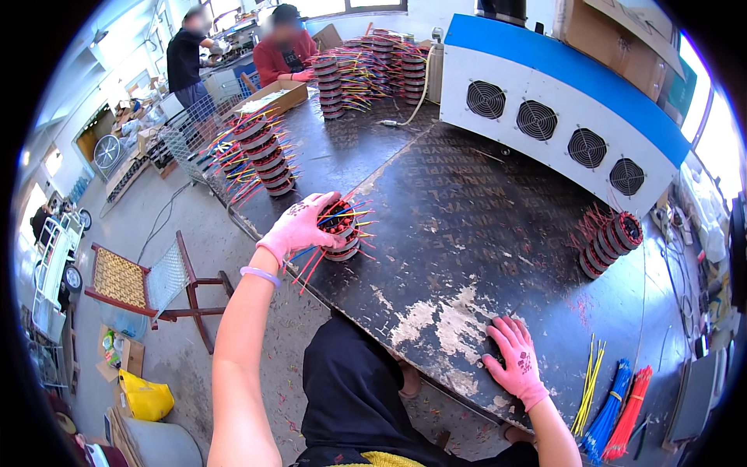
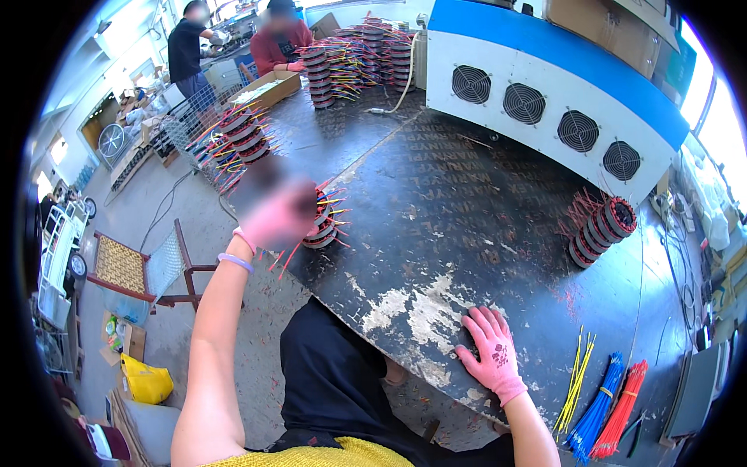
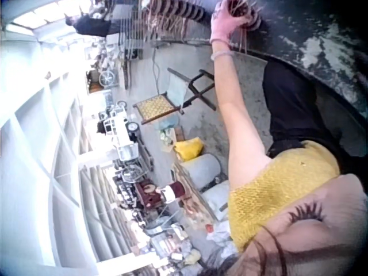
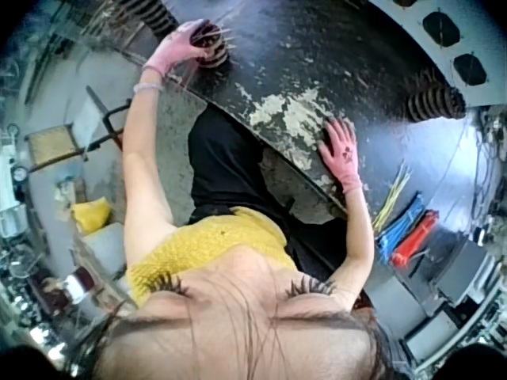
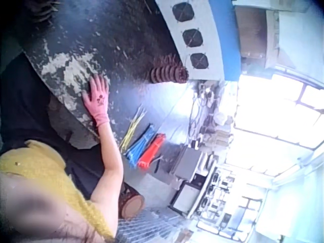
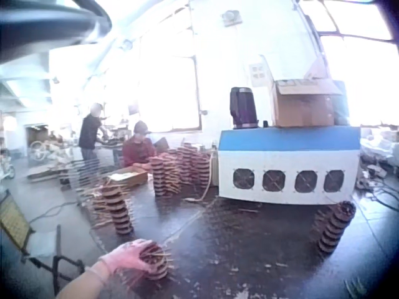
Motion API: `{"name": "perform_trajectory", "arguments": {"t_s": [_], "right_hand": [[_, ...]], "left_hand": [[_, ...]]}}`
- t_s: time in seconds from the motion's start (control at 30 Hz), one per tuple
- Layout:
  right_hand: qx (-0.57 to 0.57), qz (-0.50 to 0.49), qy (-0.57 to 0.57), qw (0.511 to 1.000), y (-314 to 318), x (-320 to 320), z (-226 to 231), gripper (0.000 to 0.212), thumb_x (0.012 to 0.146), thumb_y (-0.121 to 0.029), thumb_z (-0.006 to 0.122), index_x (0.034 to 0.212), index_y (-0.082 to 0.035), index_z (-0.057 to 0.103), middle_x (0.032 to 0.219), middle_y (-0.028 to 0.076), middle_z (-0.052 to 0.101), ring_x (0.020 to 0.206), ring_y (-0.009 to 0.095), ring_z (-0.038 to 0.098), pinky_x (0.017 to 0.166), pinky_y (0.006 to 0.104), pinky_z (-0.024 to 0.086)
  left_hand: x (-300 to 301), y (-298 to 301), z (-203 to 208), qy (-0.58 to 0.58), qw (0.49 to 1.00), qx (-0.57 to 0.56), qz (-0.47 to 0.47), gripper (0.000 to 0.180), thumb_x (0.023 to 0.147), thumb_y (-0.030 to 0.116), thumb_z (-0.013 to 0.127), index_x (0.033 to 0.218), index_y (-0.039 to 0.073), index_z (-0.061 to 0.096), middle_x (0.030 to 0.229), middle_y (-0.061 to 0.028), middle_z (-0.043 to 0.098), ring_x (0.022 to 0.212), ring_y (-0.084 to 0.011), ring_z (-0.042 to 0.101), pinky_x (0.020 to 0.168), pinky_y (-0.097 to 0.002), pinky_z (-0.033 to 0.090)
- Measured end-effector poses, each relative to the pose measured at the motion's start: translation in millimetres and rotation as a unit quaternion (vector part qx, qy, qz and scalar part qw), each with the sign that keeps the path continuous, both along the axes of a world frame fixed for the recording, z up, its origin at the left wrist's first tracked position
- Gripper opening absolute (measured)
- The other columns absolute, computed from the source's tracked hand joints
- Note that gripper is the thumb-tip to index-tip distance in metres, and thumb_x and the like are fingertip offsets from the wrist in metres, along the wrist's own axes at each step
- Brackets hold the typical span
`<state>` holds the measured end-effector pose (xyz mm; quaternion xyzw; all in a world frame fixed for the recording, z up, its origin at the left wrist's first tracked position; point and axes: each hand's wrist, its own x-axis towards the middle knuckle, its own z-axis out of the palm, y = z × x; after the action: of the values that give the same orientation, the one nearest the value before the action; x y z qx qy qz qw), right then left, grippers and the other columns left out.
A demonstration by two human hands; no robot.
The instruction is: The person assembles electric motor stators by inserting color-coded wires into the slots of the stator core and trimming the excess wire with pliers.
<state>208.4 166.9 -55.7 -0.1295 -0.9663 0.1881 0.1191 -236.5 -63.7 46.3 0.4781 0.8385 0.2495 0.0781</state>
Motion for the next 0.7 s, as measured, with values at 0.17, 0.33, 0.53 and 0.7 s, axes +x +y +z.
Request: {"name": "perform_trajectory", "arguments": {"t_s": [0.17,0.33,0.53,0.7], "right_hand": [[-0.02,0.007,0.025,0.999,-12.1,-6.7,-1.4,0.058,0.083,-0.026,0.071,0.134,-0.001,0.059,0.148,0.019,0.053,0.143,0.041,0.042,0.122,0.0552,0.026],[0.015,0.015,0.026,0.999,-2.3,6.9,-12.5,0.055,0.089,-0.023,0.068,0.138,-0.002,0.055,0.148,0.021,0.052,0.141,0.045,0.042,0.122,0.0548,0.027],[0.042,0.061,0.036,0.997,-5.7,-0.4,-4.4,0.051,0.096,-0.022,0.065,0.141,-0.002,0.055,0.15,0.021,0.051,0.141,0.042,0.043,0.123,0.0523,0.028],[0.054,0.045,0.028,0.997,0.1,3.0,-3.8,0.049,0.096,-0.023,0.065,0.14,-0.002,0.056,0.15,0.02,0.052,0.141,0.041,0.043,0.123,0.052,0.028]], "left_hand": [[-19.9,-10.8,-22.8,0.006,0.997,0.048,-0.064,0.077,0.063,0.04,0.088,0.131,0.015,0.062,0.129,-0.0149,0.065,0.121,-0.0328,0.062,0.103,-0.041,0.05],[13.4,4.3,-11.1,0.079,0.996,0.028,0.006,0.096,0.068,0.032,0.094,0.148,0.004,0.049,0.132,-0.0143,0.062,0.121,-0.029,0.059,0.104,-0.0393,0.047],[-20.8,-4.1,-50.1,0.122,0.993,0.002,-0.01,0.123,0.058,0.047,0.092,0.159,0.009,0.033,0.137,-0.0207,0.053,0.116,-0.0396,0.063,0.1,-0.0425,0.052],[3.1,8.9,-12.9,0.093,0.99,-0.1,0.028,0.123,0.056,0.046,0.094,0.157,0.009,0.035,0.14,-0.0216,0.051,0.117,-0.0415,0.062,0.101,-0.044,0.052]]}}
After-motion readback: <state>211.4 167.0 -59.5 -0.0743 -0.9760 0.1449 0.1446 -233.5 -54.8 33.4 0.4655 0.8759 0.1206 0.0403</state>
